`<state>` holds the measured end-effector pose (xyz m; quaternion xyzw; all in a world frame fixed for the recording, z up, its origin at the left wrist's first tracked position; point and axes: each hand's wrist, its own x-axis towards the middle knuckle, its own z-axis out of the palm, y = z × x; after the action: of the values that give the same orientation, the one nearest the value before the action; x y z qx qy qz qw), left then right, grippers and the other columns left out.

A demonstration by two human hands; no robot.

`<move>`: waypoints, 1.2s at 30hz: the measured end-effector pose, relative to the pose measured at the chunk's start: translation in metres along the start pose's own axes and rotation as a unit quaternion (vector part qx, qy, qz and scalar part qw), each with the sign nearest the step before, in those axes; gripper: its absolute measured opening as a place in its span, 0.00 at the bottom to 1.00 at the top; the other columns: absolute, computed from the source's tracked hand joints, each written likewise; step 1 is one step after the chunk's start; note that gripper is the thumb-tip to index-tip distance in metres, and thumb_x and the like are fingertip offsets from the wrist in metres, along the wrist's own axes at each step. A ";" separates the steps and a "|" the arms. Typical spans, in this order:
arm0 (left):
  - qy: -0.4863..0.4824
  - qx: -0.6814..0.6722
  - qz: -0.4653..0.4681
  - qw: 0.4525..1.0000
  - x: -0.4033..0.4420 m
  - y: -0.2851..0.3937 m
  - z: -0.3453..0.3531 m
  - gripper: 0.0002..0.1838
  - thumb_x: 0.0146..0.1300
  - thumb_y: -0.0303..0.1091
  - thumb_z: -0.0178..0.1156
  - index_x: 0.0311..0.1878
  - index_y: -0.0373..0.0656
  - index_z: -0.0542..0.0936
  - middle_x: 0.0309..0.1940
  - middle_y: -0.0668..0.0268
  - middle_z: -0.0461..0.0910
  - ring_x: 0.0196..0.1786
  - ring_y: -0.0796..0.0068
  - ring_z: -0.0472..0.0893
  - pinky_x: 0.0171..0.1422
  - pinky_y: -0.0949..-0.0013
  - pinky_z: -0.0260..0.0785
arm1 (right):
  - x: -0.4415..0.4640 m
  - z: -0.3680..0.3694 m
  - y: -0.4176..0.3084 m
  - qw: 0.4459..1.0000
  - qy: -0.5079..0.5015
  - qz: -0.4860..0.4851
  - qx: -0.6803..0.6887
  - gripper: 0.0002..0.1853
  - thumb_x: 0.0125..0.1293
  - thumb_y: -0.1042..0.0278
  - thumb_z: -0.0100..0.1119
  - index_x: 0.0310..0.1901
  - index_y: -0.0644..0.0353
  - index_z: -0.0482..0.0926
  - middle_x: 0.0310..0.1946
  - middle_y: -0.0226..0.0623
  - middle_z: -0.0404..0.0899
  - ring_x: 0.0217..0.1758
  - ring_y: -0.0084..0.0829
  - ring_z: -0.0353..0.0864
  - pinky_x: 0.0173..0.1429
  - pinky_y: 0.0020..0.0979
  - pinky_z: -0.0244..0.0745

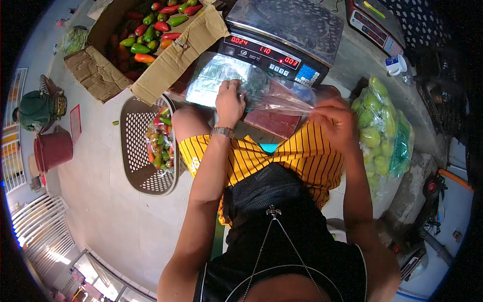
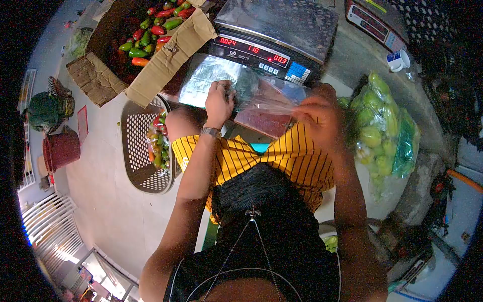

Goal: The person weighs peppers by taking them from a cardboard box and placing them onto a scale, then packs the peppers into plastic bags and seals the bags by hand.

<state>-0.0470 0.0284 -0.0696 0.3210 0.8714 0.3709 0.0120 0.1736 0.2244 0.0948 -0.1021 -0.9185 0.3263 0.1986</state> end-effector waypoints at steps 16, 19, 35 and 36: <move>-0.053 -0.033 -0.057 0.996 0.001 0.007 -0.009 0.22 0.59 0.34 0.72 0.56 0.40 0.81 0.51 0.53 0.79 0.53 0.47 0.81 0.57 0.53 0.75 | 0.018 -0.007 0.032 0.954 -0.133 0.158 0.216 0.07 0.74 0.71 0.64 0.39 0.67 0.83 0.36 0.29 0.77 0.39 0.22 0.78 0.48 0.27 0.74; 0.044 -0.067 0.037 0.996 -0.004 0.053 -0.033 0.28 0.57 0.38 0.74 0.60 0.37 0.78 0.55 0.50 0.78 0.57 0.46 0.80 0.61 0.53 0.75 | 0.018 0.003 0.036 0.970 -0.096 0.158 0.156 0.10 0.71 0.67 0.68 0.37 0.67 0.83 0.35 0.30 0.78 0.38 0.20 0.77 0.43 0.26 0.73; -0.028 -0.277 0.052 0.959 -0.009 0.109 -0.037 0.05 0.66 0.27 0.68 0.38 0.36 0.82 0.38 0.56 0.82 0.41 0.55 0.84 0.47 0.60 0.75 | 0.026 0.038 0.050 0.974 0.070 0.148 0.157 0.19 0.71 0.51 0.68 0.34 0.61 0.81 0.23 0.31 0.76 0.26 0.23 0.73 0.33 0.30 0.69; -0.039 -0.260 0.048 0.964 -0.006 0.108 -0.042 0.05 0.67 0.27 0.67 0.41 0.36 0.82 0.42 0.55 0.84 0.43 0.57 0.85 0.49 0.61 0.76 | 0.029 0.042 0.046 0.971 0.087 0.130 0.182 0.18 0.71 0.52 0.68 0.34 0.61 0.81 0.22 0.30 0.75 0.26 0.22 0.72 0.33 0.30 0.68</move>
<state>0.0060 0.0540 0.0305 0.3623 0.7277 0.5717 0.1115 0.1323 0.2456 0.0443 -0.2111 -0.8015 0.5010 0.2491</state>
